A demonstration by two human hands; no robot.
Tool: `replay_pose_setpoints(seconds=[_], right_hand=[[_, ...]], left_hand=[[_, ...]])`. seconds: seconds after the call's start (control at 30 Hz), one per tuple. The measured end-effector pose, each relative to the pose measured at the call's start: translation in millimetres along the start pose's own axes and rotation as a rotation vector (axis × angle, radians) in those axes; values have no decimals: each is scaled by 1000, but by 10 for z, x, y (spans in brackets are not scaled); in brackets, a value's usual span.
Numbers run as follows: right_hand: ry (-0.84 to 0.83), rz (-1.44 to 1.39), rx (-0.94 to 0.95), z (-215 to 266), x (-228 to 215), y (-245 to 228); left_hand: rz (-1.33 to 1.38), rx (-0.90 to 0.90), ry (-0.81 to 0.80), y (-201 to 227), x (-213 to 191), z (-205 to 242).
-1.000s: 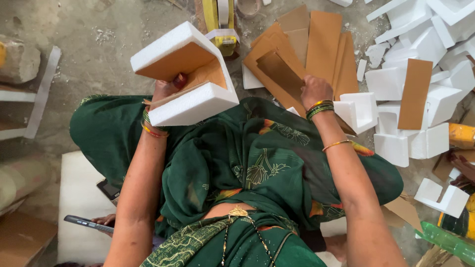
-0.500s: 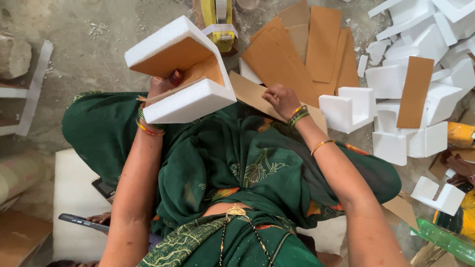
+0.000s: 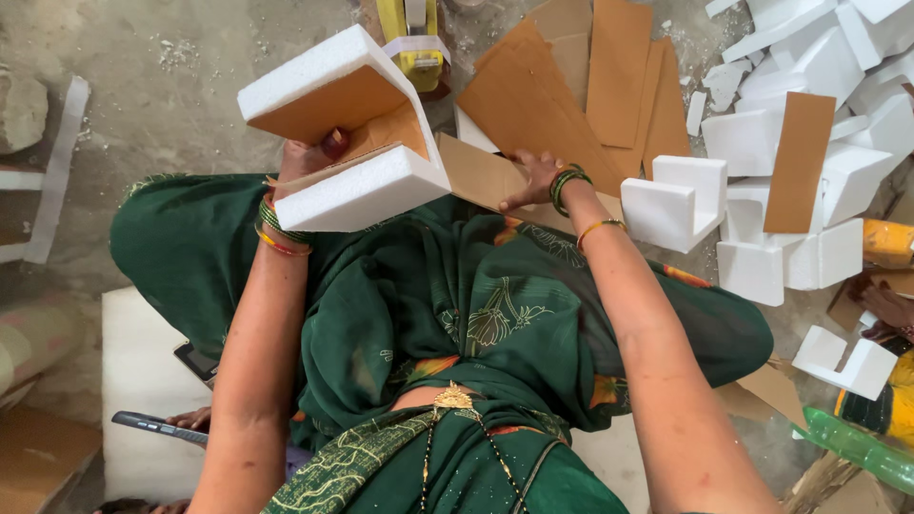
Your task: The person assembles small rectangular boxes by inserting white foam inserts into brown cardboard frames and securing them with a tape dispenser. The person repeats this process for multiple units, handling the components and tape by hand.
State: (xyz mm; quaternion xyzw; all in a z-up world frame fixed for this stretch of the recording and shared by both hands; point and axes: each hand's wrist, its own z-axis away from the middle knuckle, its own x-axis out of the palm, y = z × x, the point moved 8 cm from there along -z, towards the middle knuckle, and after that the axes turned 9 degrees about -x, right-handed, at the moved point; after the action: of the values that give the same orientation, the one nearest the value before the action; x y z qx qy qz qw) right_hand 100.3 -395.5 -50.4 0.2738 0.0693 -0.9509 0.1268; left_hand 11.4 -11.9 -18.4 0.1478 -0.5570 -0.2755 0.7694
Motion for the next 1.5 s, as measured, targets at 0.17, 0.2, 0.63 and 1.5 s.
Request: replay_pose_setpoints(seconds=[0.17, 0.2, 0.63, 1.5], right_hand=[[53, 24, -61, -168, 11, 20], [96, 23, -86, -234, -16, 41], [872, -210, -511, 808, -1130, -159], [785, -1493, -706, 1222, -1286, -1027]], left_hand=[[5, 16, -1, 13, -19, 31], [1, 17, 4, 11, -30, 50], [53, -10, -9, -138, -163, -133], [-123, 20, -9, -73, -3, 24]])
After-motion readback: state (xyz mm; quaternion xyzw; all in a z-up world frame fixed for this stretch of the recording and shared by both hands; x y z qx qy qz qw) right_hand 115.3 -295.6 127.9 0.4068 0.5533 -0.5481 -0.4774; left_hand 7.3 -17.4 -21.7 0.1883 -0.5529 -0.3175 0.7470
